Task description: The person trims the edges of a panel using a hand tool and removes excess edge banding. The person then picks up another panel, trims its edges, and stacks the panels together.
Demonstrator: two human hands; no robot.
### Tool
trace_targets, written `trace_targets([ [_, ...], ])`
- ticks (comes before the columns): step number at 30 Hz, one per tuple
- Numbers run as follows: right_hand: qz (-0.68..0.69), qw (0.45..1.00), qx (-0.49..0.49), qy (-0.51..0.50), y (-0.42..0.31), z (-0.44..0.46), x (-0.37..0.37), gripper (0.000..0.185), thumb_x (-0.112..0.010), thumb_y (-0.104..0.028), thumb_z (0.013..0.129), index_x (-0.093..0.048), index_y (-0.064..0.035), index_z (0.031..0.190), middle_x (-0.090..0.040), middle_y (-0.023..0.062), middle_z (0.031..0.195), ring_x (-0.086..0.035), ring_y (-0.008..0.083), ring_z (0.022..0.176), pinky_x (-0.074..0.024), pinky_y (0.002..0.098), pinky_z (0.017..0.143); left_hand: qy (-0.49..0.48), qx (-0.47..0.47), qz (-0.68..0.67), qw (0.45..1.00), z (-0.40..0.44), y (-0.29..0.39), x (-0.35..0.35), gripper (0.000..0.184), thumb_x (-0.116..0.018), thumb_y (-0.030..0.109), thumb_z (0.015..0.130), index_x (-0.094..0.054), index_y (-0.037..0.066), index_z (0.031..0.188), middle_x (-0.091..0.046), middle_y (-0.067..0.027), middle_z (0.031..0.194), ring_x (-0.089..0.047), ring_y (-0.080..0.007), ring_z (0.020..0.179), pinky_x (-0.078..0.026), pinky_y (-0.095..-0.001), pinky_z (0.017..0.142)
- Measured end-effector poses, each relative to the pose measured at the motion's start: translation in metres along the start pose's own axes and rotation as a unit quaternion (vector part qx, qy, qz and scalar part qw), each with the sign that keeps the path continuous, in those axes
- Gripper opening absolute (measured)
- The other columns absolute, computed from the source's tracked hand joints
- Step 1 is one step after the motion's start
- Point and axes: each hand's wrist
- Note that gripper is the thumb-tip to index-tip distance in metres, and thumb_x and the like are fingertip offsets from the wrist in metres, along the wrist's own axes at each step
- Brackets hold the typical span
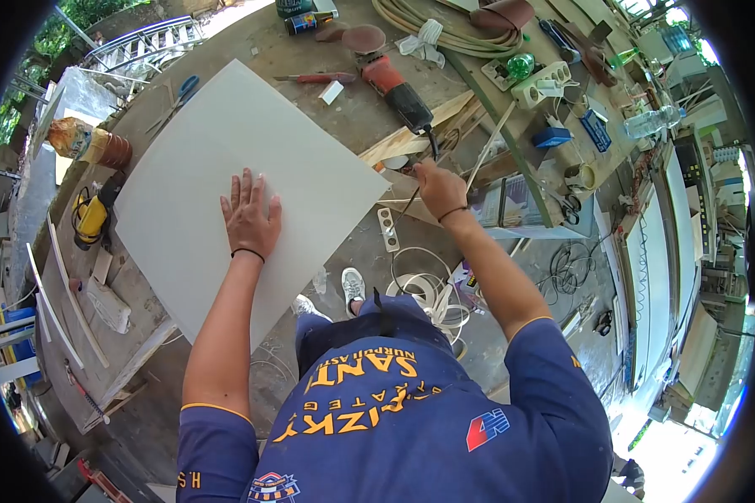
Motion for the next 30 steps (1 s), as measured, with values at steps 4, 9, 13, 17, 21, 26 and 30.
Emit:
trace_targets([
  [4, 0.107, 0.983, 0.142, -0.052, -0.074, -0.038, 0.005, 0.014, -0.054, -0.023, 0.091, -0.059, -0.0126, 0.084, -0.063, 0.0073, 0.066, -0.063, 0.0259, 0.054, -0.049, 0.0396, 0.046, -0.004, 0.0, 0.009, 1.0, -0.004, 0.0, -0.003, 0.051, -0.046, 0.039, 0.093, -0.046, 0.016, 0.138, -0.031, -0.0073, 0.154, -0.022, -0.0267, 0.144, -0.013, -0.0511, 0.117],
  [9, 0.036, 0.988, 0.134, -0.069, -0.052, -0.024, 0.001, 0.015, -0.055, -0.024, 0.091, -0.059, -0.0119, 0.085, -0.065, 0.0049, 0.067, -0.065, 0.0238, 0.058, -0.0502, 0.0376, 0.046, -0.002, -0.002, 0.0, 1.0, 0.0, 0.0, 0.0, 0.051, -0.046, 0.038, 0.092, -0.045, 0.016, 0.139, -0.03, -0.007, 0.154, -0.021, -0.0266, 0.145, -0.012, -0.0511, 0.117],
  [13, 0.054, 0.996, 0.064, 0.0, -0.024, -0.009, 0.008, 0.009, -0.054, -0.02, 0.09, -0.062, -0.016, 0.091, -0.066, 0.0074, 0.07, -0.066, 0.0251, 0.059, -0.0492, 0.0388, 0.044, 0.0, 0.005, -0.002, 1.0, -0.001, 0.0, -0.001, 0.051, -0.046, 0.038, 0.092, -0.045, 0.016, 0.139, -0.029, -0.0069, 0.155, -0.021, -0.0264, 0.145, -0.012, -0.051, 0.117],
  [17, 0.097, 0.979, 0.149, -0.097, -0.087, -0.041, 0.008, 0.013, -0.055, -0.015, 0.086, -0.062, -0.0172, 0.096, -0.065, 0.0079, 0.071, -0.066, 0.0251, 0.059, -0.0512, 0.0393, 0.047, -0.005, 0.007, 0.003, 1.0, 0.0, 0.001, 0.001, 0.051, -0.046, 0.038, 0.092, -0.045, 0.016, 0.139, -0.029, -0.0067, 0.155, -0.021, -0.0261, 0.145, -0.012, -0.051, 0.117],
  [21, 0.002, 0.987, 0.134, -0.093, -0.067, -0.025, 0.012, 0.009, -0.053, -0.014, 0.086, -0.06, -0.0165, 0.091, -0.065, 0.0077, 0.07, -0.067, 0.023, 0.059, -0.0517, 0.0384, 0.047, -0.001, 0.002, 0.007, 1.0, 0.0, 0.0, -0.001, 0.052, -0.046, 0.038, 0.092, -0.044, 0.017, 0.14, -0.028, -0.0063, 0.155, -0.021, -0.0259, 0.145, -0.013, -0.0511, 0.117],
  [26, 0.004, 0.993, 0.078, -0.089, -0.057, 0.0, 0.035, 0.008, -0.054, -0.019, 0.087, -0.058, -0.0135, 0.088, -0.063, 0.0076, 0.062, -0.066, 0.0235, 0.055, -0.0515, 0.0386, 0.045, 0.002, 0.003, 0.015, 1.0, 0.004, 0.0, 0.002, 0.052, -0.046, 0.038, 0.093, -0.044, 0.017, 0.14, -0.029, -0.0065, 0.155, -0.022, -0.0262, 0.145, -0.013, -0.0512, 0.117],
  [30, 0.088, 0.975, 0.154, -0.136, -0.095, -0.039, 0.006, 0.007, -0.052, -0.015, 0.087, -0.059, -0.0124, 0.087, -0.063, 0.0078, 0.064, -0.066, 0.0248, 0.056, -0.0515, 0.0386, 0.046, 0.003, 0.002, 0.001, 1.0, 0.0, 0.001, 0.0, 0.051, -0.046, 0.038, 0.092, -0.044, 0.017, 0.139, -0.03, -0.0068, 0.154, -0.022, -0.0268, 0.144, -0.013, -0.0515, 0.117],
])
Point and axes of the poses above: each hand's wrist, its own z-axis towards the middle knuckle, its own x-axis out of the back of the hand, y = z × x
